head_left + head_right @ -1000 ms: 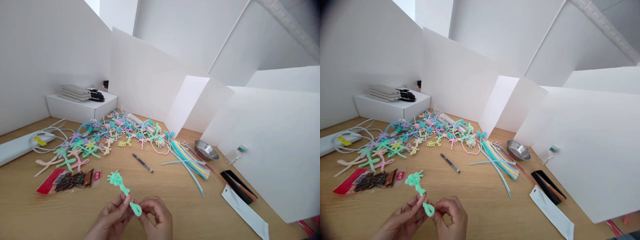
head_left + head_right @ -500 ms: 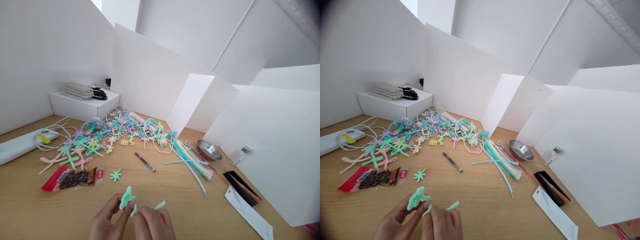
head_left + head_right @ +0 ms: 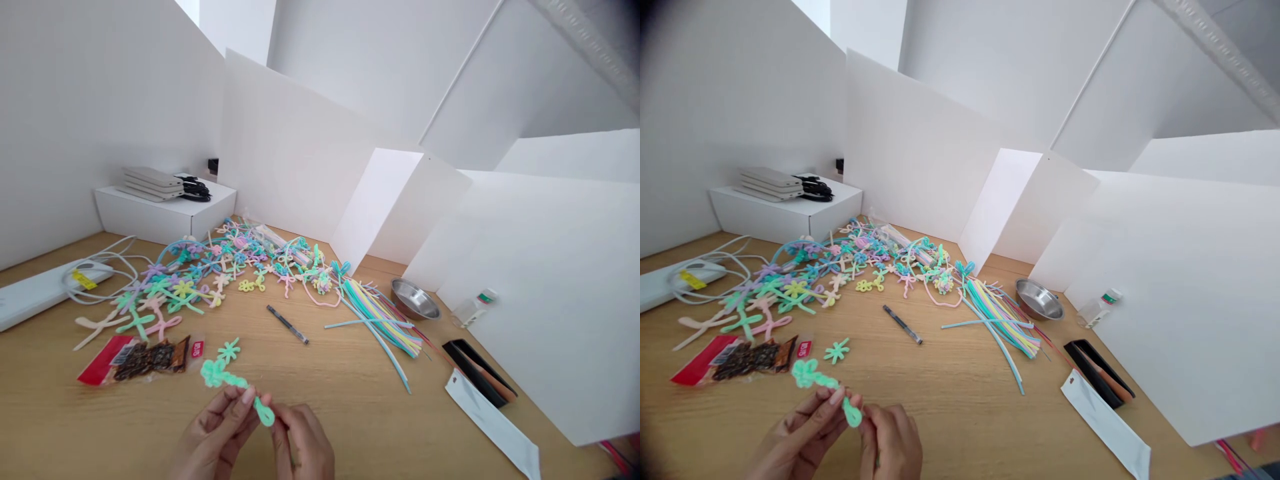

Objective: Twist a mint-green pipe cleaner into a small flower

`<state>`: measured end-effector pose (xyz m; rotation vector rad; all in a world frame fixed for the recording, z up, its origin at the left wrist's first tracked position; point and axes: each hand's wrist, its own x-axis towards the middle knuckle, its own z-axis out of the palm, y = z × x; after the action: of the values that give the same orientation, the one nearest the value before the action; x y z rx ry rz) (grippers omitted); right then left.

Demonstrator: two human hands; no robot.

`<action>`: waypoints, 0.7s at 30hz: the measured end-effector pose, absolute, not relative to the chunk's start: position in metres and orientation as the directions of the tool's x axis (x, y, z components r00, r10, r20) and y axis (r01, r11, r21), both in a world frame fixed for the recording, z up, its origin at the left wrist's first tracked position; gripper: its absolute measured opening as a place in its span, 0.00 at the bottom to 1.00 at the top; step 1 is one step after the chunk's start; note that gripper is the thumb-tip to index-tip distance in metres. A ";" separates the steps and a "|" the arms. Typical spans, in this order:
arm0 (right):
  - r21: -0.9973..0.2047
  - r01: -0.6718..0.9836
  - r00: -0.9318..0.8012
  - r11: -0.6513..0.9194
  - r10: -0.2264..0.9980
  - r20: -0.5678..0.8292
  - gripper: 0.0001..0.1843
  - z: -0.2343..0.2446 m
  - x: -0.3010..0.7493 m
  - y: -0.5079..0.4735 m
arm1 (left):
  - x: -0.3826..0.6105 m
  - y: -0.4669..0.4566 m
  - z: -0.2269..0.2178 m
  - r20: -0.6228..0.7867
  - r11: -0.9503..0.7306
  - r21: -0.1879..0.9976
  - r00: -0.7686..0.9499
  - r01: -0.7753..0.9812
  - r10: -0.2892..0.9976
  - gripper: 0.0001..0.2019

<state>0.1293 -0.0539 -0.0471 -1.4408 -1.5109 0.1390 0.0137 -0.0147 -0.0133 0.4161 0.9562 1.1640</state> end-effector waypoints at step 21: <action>-0.905 0.372 0.221 0.205 0.928 0.301 0.04 -0.019 0.139 -0.058 | -0.019 -0.002 0.003 0.024 -0.046 0.997 0.298 0.066 0.954 0.10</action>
<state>0.1390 -0.0584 -0.0194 -1.3683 -1.3522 0.6253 -0.0187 -0.0023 0.0032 1.4153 1.0166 0.9727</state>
